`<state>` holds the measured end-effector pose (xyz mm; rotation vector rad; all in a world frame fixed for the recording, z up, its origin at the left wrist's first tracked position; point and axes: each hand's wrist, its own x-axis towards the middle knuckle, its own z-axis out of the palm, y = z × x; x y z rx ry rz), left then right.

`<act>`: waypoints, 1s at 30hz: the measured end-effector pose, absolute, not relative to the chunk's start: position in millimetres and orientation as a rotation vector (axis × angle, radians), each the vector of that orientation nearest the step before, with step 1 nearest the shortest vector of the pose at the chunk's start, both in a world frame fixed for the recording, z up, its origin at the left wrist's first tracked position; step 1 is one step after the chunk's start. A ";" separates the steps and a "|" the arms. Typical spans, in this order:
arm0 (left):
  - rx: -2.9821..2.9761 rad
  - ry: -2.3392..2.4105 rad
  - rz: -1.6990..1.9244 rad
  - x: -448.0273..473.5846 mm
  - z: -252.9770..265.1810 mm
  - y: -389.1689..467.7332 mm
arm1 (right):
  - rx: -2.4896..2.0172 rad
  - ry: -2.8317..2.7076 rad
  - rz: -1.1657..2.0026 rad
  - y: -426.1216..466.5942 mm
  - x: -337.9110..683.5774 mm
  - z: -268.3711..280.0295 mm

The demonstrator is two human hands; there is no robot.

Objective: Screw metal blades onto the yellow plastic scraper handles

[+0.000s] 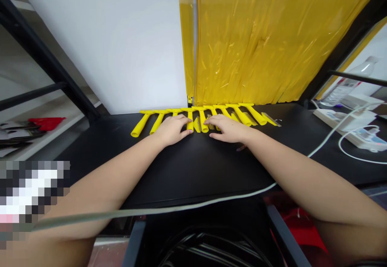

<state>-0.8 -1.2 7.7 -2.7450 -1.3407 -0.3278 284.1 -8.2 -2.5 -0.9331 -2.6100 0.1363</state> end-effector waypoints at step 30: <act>-2.861 -1.222 -0.497 -11.4 0.7 5.4 | -0.903 -2.612 0.149 -6.4 285.9 -9.6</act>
